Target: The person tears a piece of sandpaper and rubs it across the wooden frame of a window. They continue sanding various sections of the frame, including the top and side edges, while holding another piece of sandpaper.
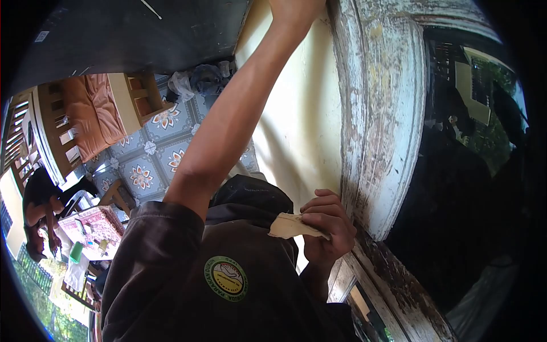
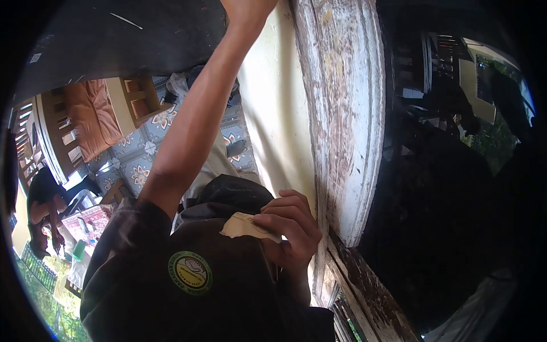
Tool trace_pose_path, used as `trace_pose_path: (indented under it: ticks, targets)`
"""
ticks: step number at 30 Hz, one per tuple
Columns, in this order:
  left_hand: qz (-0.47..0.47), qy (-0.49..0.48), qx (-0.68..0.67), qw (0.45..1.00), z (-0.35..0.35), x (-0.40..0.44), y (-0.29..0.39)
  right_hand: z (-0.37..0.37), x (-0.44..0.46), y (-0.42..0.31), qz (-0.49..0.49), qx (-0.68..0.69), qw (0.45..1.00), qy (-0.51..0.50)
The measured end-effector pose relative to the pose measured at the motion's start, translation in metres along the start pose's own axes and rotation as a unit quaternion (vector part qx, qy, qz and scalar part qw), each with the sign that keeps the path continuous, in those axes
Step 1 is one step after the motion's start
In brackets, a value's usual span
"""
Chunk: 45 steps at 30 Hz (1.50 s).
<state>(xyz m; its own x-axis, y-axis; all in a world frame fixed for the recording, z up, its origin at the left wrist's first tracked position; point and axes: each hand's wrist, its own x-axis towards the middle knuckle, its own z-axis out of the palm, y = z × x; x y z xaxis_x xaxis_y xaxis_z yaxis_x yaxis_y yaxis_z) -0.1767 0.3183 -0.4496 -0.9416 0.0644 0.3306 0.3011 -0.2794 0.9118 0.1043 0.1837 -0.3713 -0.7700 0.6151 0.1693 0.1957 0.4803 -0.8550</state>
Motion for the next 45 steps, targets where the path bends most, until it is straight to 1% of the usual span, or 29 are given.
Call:
trace_pose_path:
  ticks: [1, 3, 5, 7, 11, 13, 14, 15, 17, 21, 23, 24, 29, 31, 32, 33, 35, 36, 39, 40, 44, 45]
  targets:
    - [0.0, 0.001, 0.001, 1.0, 0.0, 0.003, -0.002, 0.002, 0.005, -0.001, -0.007, 0.001, 1.0, -0.008]
    - [-0.031, -0.007, 0.014, 0.999, 0.002, 0.009, -0.003, 0.007, 0.01, -0.002, -0.009, 0.01, 1.0, -0.005]
    - [-0.024, -0.006, 0.005, 1.0, 0.004, 0.009, -0.002, 0.012, 0.014, -0.003, -0.011, 0.018, 1.0, 0.005]
    - [0.029, 0.038, 0.036, 0.998, 0.006, 0.002, 0.002, 0.013, 0.013, -0.006, -0.006, 0.006, 1.0, 0.006]
    - [0.017, 0.02, 0.024, 0.999, -0.005, -0.021, 0.013, 0.012, 0.004, -0.012, -0.001, 0.014, 1.0, 0.022]
    - [-0.086, -0.031, -0.014, 0.996, -0.015, -0.044, 0.02, 0.011, -0.004, -0.014, -0.008, 0.013, 1.0, 0.019]
    - [-0.044, -0.021, -0.019, 0.999, -0.023, -0.06, 0.017, 0.011, -0.009, -0.014, -0.009, 0.015, 1.0, 0.019]
    - [-0.095, -0.053, 0.036, 0.993, -0.03, -0.073, 0.024, 0.011, -0.015, -0.015, -0.012, 0.017, 1.0, 0.019]
    - [-0.107, -0.084, 0.014, 0.991, -0.043, -0.102, 0.039, 0.011, -0.028, -0.017, -0.016, 0.02, 1.0, 0.017]
    - [-0.176, -0.139, -0.027, 0.974, -0.063, -0.161, 0.07, 0.007, -0.056, -0.022, -0.03, 0.03, 0.999, 0.002]
    - [-0.183, -0.156, -0.038, 0.97, -0.072, -0.189, 0.085, 0.003, -0.071, -0.024, -0.034, 0.032, 0.999, 0.001]
    - [-0.204, -0.166, -0.057, 0.963, -0.077, -0.204, 0.093, 0.001, -0.079, -0.025, -0.034, 0.03, 0.999, 0.004]
    - [-0.244, -0.183, -0.08, 0.949, -0.095, -0.257, 0.121, -0.011, -0.114, -0.026, -0.035, 0.028, 0.999, 0.007]
    - [-0.265, -0.222, -0.086, 0.935, -0.103, -0.271, 0.129, -0.013, -0.125, -0.026, -0.035, 0.034, 0.999, 0.013]
    - [-0.253, -0.203, -0.112, 0.939, -0.105, -0.278, 0.135, -0.014, -0.129, -0.025, -0.037, 0.036, 0.999, 0.011]
    - [-0.251, -0.201, -0.111, 0.94, -0.108, -0.288, 0.138, -0.015, -0.131, -0.025, -0.04, 0.032, 0.999, 0.009]
    - [-0.288, -0.25, -0.124, 0.916, -0.119, -0.309, 0.144, -0.015, -0.136, -0.026, -0.042, 0.03, 0.999, 0.004]
    - [-0.292, -0.269, -0.114, 0.911, -0.125, -0.316, 0.152, -0.015, -0.137, -0.027, -0.043, 0.033, 0.999, 0.001]
    - [-0.304, -0.254, -0.097, 0.913, -0.13, -0.341, 0.157, -0.018, -0.14, -0.027, -0.052, 0.034, 0.998, -0.003]
    - [-0.272, -0.234, -0.092, 0.929, -0.128, -0.344, 0.155, -0.02, -0.14, -0.026, -0.059, 0.034, 0.998, -0.003]
    - [-0.27, -0.217, -0.092, 0.934, -0.119, -0.343, 0.147, -0.026, -0.143, -0.025, -0.052, 0.028, 0.998, 0.024]
    - [-0.3, -0.17, -0.107, 0.933, -0.112, -0.339, 0.14, -0.028, -0.143, -0.025, -0.055, 0.023, 0.998, 0.035]
